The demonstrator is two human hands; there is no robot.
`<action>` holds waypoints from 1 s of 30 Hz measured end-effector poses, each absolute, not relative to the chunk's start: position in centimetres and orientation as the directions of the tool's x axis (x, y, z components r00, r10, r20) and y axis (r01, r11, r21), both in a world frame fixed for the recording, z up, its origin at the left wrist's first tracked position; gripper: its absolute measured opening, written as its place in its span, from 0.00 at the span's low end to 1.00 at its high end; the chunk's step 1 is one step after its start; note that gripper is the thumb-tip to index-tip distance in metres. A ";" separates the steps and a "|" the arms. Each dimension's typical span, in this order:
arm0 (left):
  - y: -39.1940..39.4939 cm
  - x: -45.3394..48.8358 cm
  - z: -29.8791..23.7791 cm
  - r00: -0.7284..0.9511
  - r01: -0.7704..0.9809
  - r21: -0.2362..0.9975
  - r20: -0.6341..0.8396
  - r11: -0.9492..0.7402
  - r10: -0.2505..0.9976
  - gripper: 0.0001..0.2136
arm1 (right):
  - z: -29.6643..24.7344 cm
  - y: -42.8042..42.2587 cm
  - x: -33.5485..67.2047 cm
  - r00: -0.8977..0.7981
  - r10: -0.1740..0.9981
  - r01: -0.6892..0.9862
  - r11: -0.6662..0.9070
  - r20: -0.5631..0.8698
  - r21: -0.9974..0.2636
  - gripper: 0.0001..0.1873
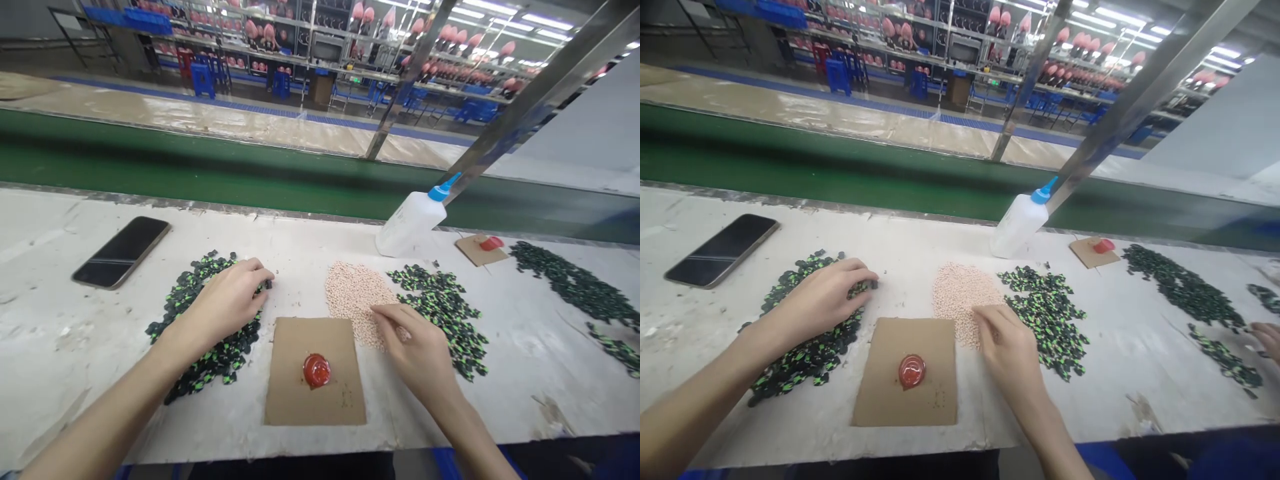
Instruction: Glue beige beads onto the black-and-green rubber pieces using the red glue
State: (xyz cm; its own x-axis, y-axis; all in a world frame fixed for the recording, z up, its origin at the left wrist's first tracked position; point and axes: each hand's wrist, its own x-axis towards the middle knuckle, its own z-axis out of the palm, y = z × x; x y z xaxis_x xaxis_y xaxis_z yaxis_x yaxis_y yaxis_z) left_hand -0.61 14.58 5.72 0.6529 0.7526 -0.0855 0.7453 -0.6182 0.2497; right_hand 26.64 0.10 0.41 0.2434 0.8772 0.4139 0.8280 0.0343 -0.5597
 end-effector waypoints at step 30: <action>-0.1 4.4 5.5 0.391 0.143 0.899 0.333 -0.415 0.858 0.11 | 3.7 -5.7 21.2 0.249 0.962 -0.204 -0.060 -0.111 -0.977 0.04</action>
